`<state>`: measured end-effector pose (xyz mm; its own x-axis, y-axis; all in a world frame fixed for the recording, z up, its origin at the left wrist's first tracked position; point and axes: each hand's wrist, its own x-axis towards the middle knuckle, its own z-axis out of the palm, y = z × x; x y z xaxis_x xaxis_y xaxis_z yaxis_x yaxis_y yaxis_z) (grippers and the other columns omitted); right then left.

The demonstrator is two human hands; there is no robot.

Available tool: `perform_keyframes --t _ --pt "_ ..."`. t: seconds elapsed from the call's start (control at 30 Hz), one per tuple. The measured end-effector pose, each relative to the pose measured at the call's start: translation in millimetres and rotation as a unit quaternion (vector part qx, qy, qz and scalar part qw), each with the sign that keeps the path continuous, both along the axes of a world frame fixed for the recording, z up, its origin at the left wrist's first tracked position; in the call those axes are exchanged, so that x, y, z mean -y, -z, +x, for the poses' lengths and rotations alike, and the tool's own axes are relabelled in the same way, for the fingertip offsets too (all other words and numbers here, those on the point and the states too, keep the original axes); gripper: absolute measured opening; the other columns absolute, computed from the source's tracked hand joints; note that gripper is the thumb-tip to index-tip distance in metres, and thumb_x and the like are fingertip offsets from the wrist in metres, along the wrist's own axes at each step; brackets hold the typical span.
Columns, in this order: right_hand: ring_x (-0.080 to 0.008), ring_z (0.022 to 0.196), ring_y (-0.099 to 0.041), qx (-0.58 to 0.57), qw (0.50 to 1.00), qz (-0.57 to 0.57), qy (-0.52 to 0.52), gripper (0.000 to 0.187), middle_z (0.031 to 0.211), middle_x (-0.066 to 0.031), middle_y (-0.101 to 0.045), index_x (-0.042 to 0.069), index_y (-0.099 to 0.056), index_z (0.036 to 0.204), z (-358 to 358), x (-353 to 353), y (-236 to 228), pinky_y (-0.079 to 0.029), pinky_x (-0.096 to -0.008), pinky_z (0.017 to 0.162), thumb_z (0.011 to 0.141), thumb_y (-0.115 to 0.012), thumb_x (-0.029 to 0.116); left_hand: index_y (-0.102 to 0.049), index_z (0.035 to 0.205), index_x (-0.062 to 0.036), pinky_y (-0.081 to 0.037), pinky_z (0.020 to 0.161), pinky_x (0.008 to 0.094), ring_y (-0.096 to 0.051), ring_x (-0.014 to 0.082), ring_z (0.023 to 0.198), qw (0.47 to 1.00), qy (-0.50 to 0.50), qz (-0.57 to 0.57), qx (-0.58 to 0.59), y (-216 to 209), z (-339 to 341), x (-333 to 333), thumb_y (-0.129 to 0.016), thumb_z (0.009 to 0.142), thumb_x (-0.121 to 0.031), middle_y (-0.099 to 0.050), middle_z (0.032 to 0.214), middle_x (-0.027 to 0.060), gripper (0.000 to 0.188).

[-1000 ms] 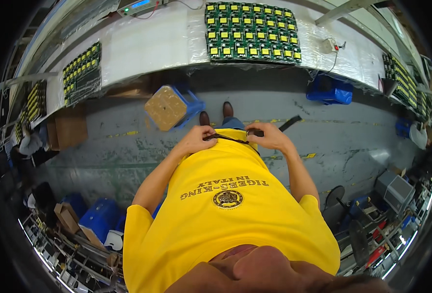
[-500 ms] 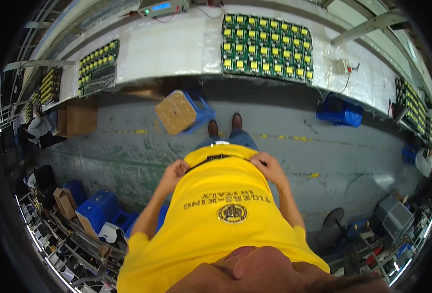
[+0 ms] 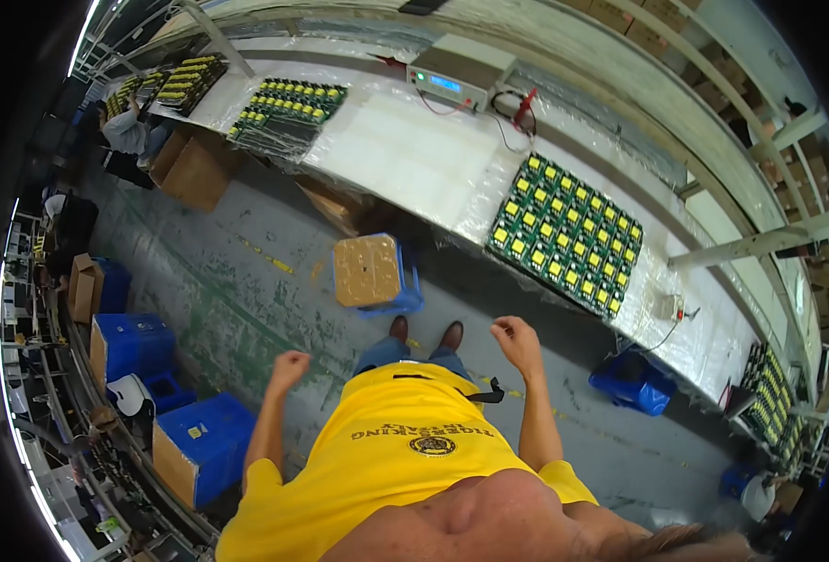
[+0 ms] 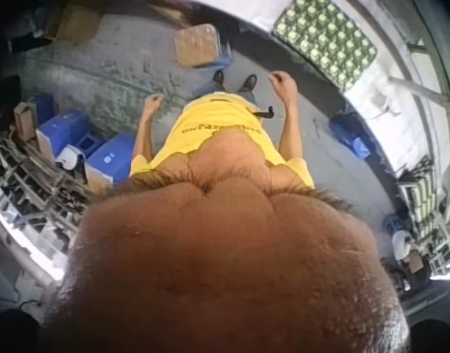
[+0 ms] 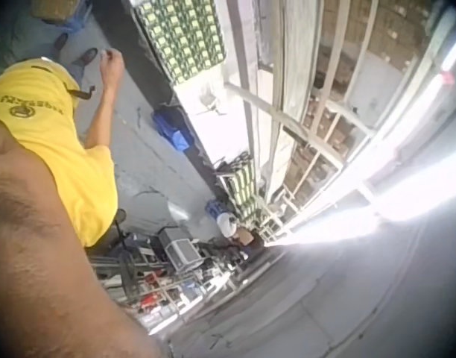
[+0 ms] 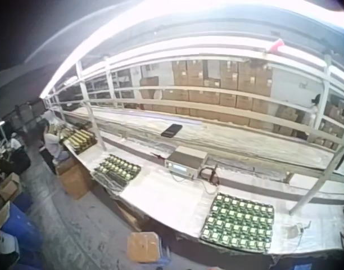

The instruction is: Sorting and organizing printed circuit boards on a manufacturing production line.

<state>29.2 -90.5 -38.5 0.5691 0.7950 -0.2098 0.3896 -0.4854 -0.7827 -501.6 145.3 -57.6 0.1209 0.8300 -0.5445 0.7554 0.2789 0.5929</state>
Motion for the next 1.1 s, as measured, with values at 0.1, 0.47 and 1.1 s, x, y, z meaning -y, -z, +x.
perform_keyframes --t 0.1,0.47,1.1 --pt "-0.0188 0.071 -0.064 0.053 0.995 -0.021 -0.079 0.021 0.087 -0.0073 -0.076 0.002 -0.081 0.104 -23.2 -27.0 -18.5 -0.053 -0.0326 0.069 0.098 -0.076 0.021 -0.08 0.097 -0.0009 -0.05 0.066 0.0293 -0.057 0.0144 0.068 0.988 0.129 0.002 0.083 -19.8 87.4 24.1 -0.079 0.097 -0.03 -0.071 0.078 0.0027 0.029" --pt "-0.0212 0.074 -0.066 -0.009 0.992 -0.024 -0.121 0.017 0.095 -0.0083 -0.08 0.001 -0.082 0.106 -152.2 -41.4 -99.4 -0.055 -0.0314 0.071 0.097 -0.076 0.014 -0.082 0.1 -0.0011 -0.055 0.074 0.0376 -0.068 0.0245 0.078 0.806 0.575 -0.094 0.102 -98.1 178.6 -21.1 -0.077 0.095 -0.035 -0.076 0.091 0.0095 0.034" --pt "-0.018 0.084 -0.067 -0.288 0.94 -0.138 -0.117 0.042 0.102 -0.0064 -0.079 0.002 -0.078 0.122 -186.3 -11.6 -67.8 -0.056 -0.0273 0.081 0.096 -0.08 0.035 -0.085 0.106 -0.0023 -0.057 0.072 0.032 -0.069 0.0209 0.073 0.62 0.763 -0.159 0.09 -93.8 244.0 -35.6 -0.075 0.096 -0.032 -0.082 0.091 0.0064 0.033"
